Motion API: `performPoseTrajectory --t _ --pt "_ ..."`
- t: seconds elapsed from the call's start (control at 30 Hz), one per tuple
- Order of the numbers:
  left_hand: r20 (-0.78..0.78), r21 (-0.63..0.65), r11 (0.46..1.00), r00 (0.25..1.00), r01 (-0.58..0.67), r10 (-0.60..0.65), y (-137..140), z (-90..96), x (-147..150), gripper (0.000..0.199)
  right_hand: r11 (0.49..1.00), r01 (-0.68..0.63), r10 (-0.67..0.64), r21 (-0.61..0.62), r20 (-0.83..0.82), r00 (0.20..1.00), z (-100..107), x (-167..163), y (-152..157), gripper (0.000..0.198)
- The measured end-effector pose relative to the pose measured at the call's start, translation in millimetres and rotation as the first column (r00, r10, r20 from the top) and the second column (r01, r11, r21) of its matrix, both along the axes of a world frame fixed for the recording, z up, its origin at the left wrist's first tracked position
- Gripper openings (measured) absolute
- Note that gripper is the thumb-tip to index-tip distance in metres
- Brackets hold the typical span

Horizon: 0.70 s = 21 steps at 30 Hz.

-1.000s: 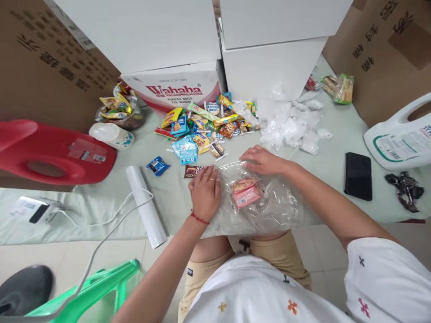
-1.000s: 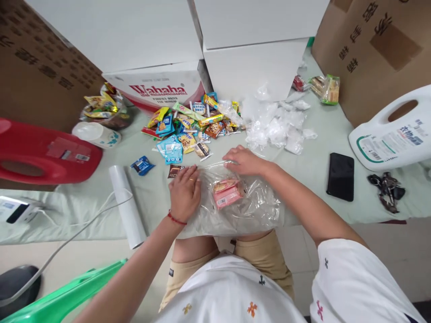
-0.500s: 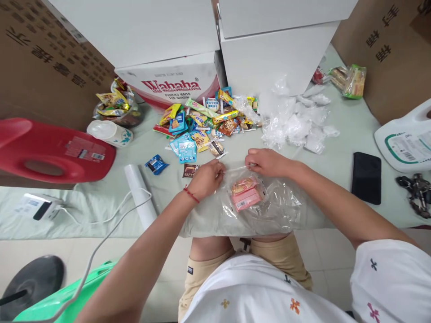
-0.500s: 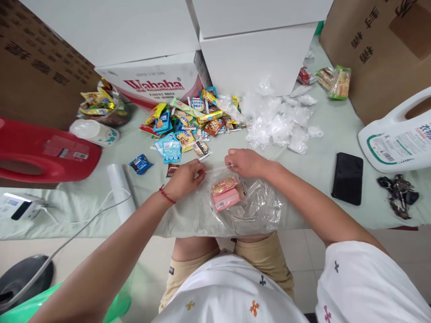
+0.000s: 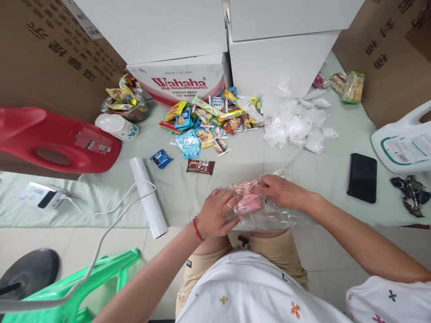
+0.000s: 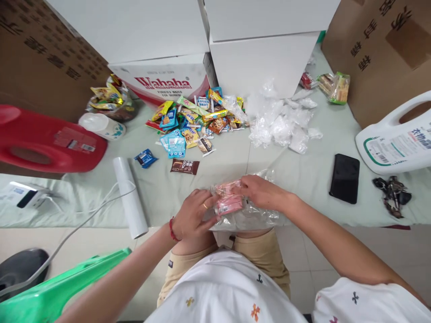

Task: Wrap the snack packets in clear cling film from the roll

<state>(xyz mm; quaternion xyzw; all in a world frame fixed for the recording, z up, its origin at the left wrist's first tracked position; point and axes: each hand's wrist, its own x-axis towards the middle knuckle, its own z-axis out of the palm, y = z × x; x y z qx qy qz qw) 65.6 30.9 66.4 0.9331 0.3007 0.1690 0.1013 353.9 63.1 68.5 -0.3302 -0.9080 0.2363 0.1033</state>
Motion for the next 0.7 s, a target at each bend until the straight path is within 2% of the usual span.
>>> performPoseTrajectory --t 0.03,0.1,0.17,0.3,0.47,0.57,0.7 --pt "-0.006 0.053 0.999 1.0 -0.002 0.003 -4 -5.7 2 0.041 1.0 0.019 -0.019 0.007 -0.017 1.0 -2 0 -2 0.034" --pt "-0.003 0.158 0.987 1.0 -0.028 0.029 -11 -18.2 6 0.03 0.996 0.035 -0.031 0.077 -0.052 0.998 -3 2 -7 0.038" --pt "0.036 0.186 0.98 0.998 -0.065 0.06 -15 -30.4 12 0.023 0.981 0.053 -0.038 0.189 -0.082 0.996 0 6 -17 0.04" --pt "0.102 0.086 0.982 0.982 -0.168 0.159 -19 -45.7 24 0.028 0.934 0.141 -0.106 0.327 -0.122 0.987 -1 12 -58 0.029" --pt "0.132 -0.003 0.962 0.953 -0.274 0.272 -20 -47.6 35 0.029 0.893 0.174 -0.154 0.415 -0.081 0.985 -32 3 -116 0.026" --pt "0.095 -0.033 0.952 0.947 -0.304 0.305 -20 -44.3 37 0.029 0.891 0.243 -0.194 0.385 -0.161 0.968 -39 0 -125 0.025" --pt "0.028 -0.081 0.955 0.957 -0.285 0.288 -16 -36.7 36 0.028 0.934 0.279 -0.199 0.223 -0.323 0.925 -15 1 -103 0.016"
